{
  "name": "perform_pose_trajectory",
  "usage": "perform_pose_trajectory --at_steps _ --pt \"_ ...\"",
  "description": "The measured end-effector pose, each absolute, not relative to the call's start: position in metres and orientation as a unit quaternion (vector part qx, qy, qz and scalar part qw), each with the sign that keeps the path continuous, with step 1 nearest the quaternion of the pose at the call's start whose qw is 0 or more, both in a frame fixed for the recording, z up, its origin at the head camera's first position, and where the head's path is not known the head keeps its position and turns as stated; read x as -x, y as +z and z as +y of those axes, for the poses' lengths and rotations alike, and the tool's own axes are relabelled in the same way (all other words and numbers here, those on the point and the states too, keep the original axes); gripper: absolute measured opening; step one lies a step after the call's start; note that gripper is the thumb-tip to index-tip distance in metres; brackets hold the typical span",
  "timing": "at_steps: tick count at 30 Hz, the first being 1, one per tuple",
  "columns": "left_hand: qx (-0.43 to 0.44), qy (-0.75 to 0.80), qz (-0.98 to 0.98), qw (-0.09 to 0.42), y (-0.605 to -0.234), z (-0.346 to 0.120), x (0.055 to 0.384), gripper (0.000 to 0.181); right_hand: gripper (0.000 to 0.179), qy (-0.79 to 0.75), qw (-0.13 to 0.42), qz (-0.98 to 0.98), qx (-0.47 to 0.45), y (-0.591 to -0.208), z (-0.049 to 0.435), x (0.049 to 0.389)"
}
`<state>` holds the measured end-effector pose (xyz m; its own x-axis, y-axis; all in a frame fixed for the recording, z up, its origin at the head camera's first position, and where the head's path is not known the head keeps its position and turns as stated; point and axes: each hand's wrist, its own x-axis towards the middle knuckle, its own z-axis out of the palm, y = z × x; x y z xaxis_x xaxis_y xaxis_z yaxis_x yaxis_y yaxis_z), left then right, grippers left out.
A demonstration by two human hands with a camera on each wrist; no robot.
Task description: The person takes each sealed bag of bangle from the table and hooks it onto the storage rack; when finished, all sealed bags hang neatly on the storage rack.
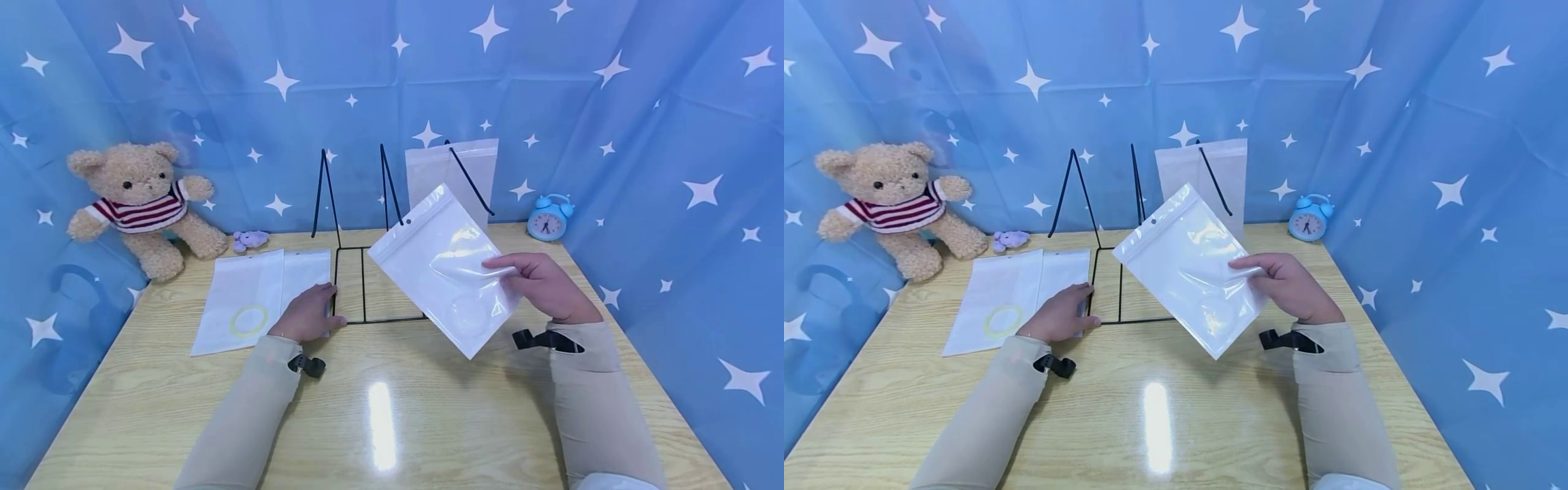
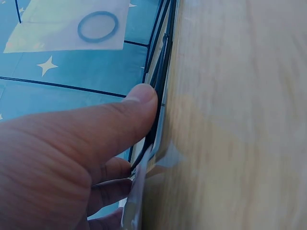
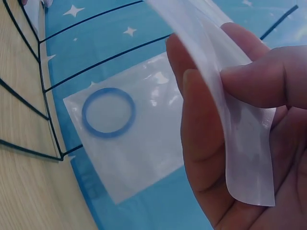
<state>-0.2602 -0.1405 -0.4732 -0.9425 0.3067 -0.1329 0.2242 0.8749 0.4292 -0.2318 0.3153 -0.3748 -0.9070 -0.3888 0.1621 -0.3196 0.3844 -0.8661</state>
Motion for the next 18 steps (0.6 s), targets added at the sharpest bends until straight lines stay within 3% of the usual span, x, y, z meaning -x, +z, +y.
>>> perform_pose_trajectory --at_steps 18 --pt "-0.137 0.206 0.964 0.096 -0.4739 -0.1395 0.2601 0.083 0.042 -0.583 0.053 0.752 0.303 -0.3645 0.3154 0.2213"
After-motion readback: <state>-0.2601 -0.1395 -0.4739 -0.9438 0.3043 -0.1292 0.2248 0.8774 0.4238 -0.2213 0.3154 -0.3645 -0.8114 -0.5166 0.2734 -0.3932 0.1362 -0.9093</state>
